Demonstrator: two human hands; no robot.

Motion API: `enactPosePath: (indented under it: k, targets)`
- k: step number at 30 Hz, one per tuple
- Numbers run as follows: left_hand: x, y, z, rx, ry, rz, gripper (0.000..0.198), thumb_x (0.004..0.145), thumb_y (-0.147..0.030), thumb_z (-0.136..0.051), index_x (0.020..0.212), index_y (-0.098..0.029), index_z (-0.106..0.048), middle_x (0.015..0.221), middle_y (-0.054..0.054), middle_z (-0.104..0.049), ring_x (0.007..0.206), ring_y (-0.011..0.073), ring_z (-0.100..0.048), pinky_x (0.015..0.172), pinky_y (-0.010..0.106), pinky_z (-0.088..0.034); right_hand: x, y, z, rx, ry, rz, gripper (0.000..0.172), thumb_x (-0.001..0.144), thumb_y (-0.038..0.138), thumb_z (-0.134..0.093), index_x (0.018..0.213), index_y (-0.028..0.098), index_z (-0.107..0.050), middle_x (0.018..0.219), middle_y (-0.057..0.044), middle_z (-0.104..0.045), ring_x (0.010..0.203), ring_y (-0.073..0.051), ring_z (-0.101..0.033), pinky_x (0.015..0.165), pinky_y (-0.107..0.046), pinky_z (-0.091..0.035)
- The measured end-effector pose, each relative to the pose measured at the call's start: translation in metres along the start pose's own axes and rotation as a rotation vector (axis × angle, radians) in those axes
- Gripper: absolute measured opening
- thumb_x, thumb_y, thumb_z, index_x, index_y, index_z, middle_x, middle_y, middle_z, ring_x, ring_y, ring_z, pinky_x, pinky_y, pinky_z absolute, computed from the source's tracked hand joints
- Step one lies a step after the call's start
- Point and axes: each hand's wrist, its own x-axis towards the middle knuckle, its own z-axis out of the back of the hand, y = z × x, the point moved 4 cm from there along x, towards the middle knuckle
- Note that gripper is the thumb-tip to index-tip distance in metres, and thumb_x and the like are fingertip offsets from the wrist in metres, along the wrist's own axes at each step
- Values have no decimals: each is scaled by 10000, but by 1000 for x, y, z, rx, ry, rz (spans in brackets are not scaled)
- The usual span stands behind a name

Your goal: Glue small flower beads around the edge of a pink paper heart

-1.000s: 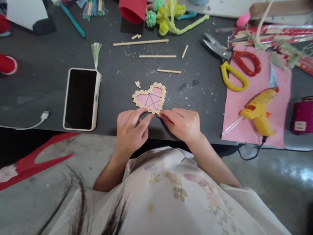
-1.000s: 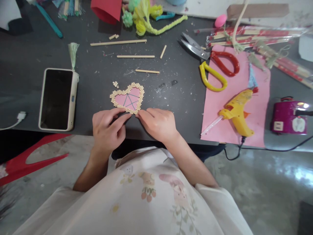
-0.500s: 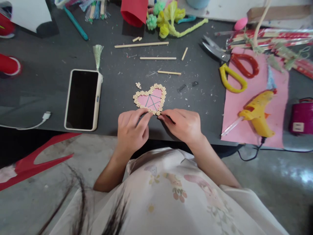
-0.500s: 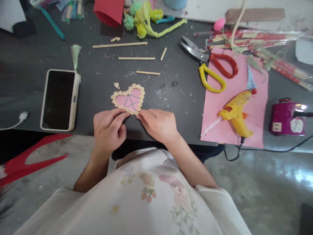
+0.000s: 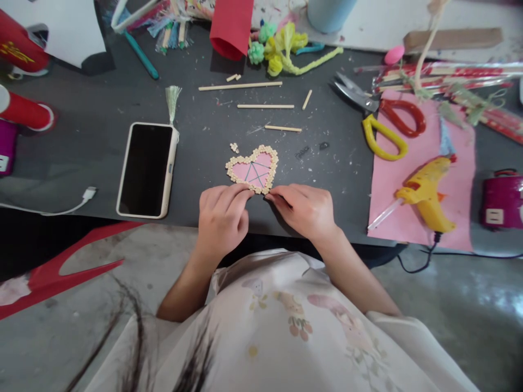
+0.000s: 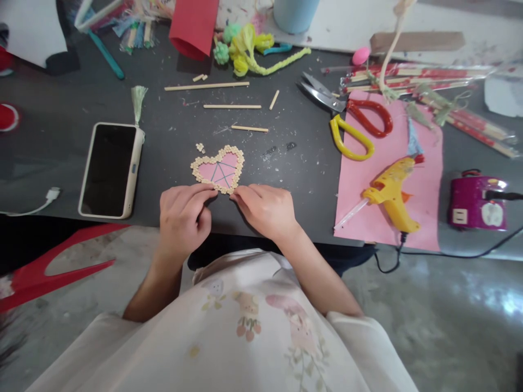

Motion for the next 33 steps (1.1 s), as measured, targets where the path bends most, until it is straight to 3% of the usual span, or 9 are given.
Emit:
enactPosePath:
  k: [5,14,22,28,33]
  targets:
    - [4,3,2,-70,-8,30,346,777,-18,-497,1026,-200,-654,1109,35,-733,988,239,-623,899,389,-431,3,-1,9,131,22,-93,217,950,324,-581,859,197,-732,729,23,-749,616,-99,-652,557,-248,-363]
    - [17,15,4,-191,34,122,351,766,-21,-465,987,-210,-661,936,20,-733,904,206,-640,852,364,-459,11,-14,33,41,84,-136,229,947,299,-540,863,188,-722,639,10,-703,535,-112,-599,523,-255,-327]
    - [27,26,1,-310,35,244,397,730,6,-462,998,-222,-647,898,-17,-731,860,166,-630,824,304,-485,20,-23,43,-75,350,-120,213,942,302,-529,934,218,-725,789,-13,-760,653,-155,-653,557,-279,-299]
    - [25,16,11,-234,-142,138,361,736,4,-454,933,-220,-658,868,12,-707,822,180,-615,824,348,-483,56,-19,45,-161,469,-33,231,927,273,-512,928,218,-736,819,-49,-755,713,-207,-657,592,-312,-328]
    - [10,0,8,-145,-206,23,293,775,-36,-474,840,-231,-683,826,31,-718,837,214,-624,800,388,-470,86,-20,19,-86,424,-20,104,836,265,-647,833,203,-731,750,-75,-713,742,-239,-646,643,-333,-382]
